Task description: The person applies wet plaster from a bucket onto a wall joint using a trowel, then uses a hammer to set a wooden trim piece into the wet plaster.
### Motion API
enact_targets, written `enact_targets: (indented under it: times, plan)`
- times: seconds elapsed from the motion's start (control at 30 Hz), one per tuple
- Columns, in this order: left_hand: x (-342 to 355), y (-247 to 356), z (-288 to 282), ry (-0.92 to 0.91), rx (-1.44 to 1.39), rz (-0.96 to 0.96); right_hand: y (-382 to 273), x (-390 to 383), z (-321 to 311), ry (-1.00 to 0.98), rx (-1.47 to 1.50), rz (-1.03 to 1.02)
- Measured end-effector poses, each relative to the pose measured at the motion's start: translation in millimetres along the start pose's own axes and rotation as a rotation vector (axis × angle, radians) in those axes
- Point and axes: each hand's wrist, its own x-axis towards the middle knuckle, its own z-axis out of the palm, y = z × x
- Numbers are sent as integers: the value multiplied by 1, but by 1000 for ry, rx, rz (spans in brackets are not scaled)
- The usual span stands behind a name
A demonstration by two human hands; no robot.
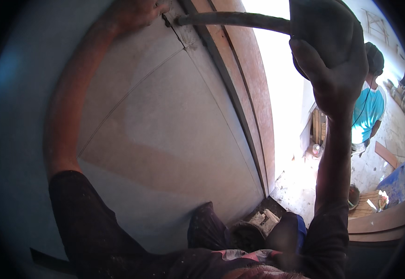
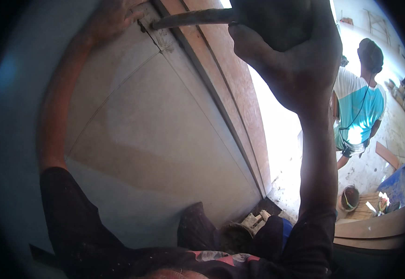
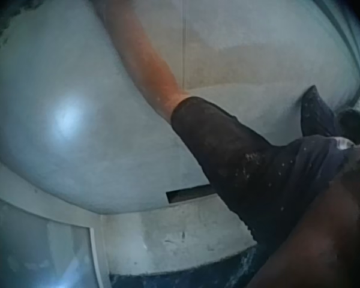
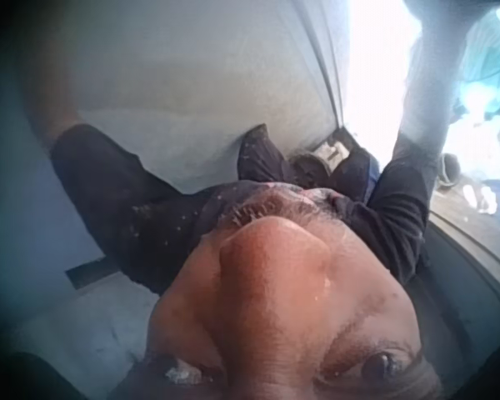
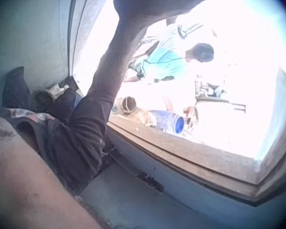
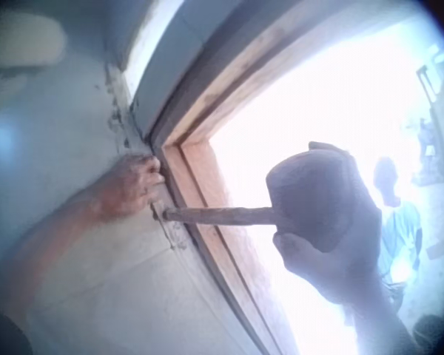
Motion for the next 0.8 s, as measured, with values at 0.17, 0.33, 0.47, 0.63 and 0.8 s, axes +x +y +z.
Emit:
enact_targets:
  times: [0.17, 0.33, 0.47, 0.63, 0.8]
  plan:
    - [3, -2, 0, 100, 5, 76, -12, 11, 13, 56, 1, -3]
    - [-2, -5, 1, 68, 20, 76, -14, 19, 10, -14, 71, -66]
    - [3, -3, 1, 97, 13, 114, -11, 22, 9, 16, -1, -169]
    - [-3, -3, 1, 112, -2, 88, -29, 29, -14, -188, -140, -145]
    - [0, -10, 7, 113, 141, 242, -14, 21, 14, 18, 96, -93]
